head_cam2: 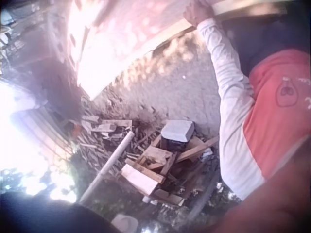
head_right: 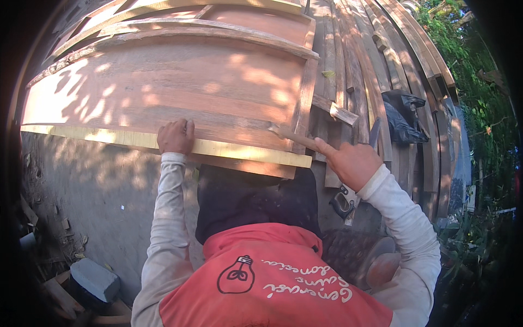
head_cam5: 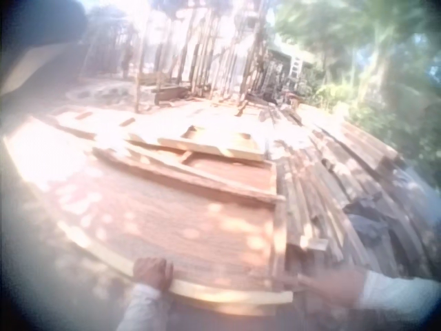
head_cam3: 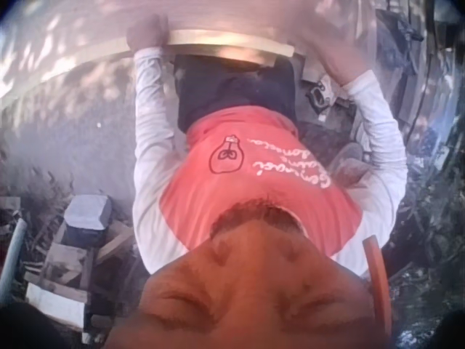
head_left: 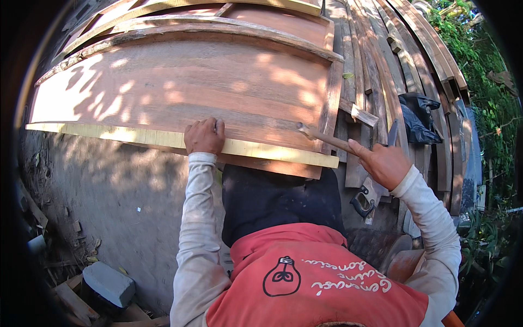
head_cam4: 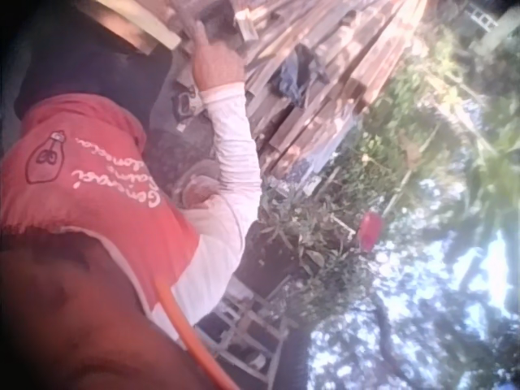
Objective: The person marks a wood plank with a pencil, saws it with a hand saw, and hammers nails into a wooden frame by hand.
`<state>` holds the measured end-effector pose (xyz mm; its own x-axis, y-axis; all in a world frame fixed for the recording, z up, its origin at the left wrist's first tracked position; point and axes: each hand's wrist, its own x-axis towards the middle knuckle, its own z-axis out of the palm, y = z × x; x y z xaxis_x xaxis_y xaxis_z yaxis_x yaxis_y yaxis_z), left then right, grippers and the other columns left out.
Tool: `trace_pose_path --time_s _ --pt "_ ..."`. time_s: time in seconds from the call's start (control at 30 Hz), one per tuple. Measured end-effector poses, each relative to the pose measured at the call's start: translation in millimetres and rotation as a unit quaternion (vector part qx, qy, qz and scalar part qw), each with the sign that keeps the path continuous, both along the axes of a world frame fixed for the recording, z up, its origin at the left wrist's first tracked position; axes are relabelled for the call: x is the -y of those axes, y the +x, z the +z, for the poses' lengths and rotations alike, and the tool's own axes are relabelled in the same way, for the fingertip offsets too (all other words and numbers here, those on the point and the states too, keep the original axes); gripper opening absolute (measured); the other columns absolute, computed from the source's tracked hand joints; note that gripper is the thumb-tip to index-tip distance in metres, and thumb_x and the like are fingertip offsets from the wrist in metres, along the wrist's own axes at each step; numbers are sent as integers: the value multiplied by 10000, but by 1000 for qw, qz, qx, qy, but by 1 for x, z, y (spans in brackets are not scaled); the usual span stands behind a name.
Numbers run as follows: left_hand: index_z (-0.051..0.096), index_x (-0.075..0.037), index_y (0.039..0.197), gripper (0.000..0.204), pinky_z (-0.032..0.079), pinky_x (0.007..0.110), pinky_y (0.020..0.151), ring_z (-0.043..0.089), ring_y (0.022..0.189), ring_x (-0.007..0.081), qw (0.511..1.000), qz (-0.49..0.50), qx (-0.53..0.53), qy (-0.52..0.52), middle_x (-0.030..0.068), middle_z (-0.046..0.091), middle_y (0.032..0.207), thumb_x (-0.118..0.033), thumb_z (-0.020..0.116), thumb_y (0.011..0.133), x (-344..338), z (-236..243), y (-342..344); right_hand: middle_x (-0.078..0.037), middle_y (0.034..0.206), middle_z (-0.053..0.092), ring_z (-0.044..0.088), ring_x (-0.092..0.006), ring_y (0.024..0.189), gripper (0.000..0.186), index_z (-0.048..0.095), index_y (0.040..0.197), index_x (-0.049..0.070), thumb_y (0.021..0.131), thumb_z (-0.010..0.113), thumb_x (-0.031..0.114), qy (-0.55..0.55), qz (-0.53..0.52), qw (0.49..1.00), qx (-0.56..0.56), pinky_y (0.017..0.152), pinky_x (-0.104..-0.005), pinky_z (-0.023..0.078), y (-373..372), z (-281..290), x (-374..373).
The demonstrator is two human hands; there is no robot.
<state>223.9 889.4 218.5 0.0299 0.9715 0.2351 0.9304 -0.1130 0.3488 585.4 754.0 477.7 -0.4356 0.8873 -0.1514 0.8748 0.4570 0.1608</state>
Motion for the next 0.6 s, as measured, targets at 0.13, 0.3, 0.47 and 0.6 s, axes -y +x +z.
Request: trace_pose_path --time_s 0.13,0.3,0.47,0.6 --pt "715 -118 830 301 489 460 808 694 818 313 1000 4 -16 2 102 746 831 -361 594 961 -3 8 3 -82 700 587 617 -318 573 568 550 1494 228 949 708 248 -70 -43 993 88 537 -454 493 3 28 -12" --pt "720 -114 835 304 492 455 822 695 841 311 1000 5 -17 -5 101 750 863 -364 595 954 -5 1 7 -102 709 605 629 -300 558 548 586 1449 203 925 737 255 78 10 993 -84 527 -458 498 -38 35 -2" --pt "719 -111 829 304 494 455 833 695 859 309 1000 3 -1 -13 101 750 869 -361 595 951 -4 8 16 -90 763 600 630 -283 581 573 567 1470 192 925 740 235 37 -44 998 -7 515 -447 493 21 -5 15" --pt "723 -110 837 305 491 465 842 694 864 311 999 5 -22 -25 97 751 877 -362 594 948 -5 16 18 -75 777 581 640 -285 619 600 546 1485 180 921 745 220 -10 -102 991 88 524 -423 508 43 -9 24"
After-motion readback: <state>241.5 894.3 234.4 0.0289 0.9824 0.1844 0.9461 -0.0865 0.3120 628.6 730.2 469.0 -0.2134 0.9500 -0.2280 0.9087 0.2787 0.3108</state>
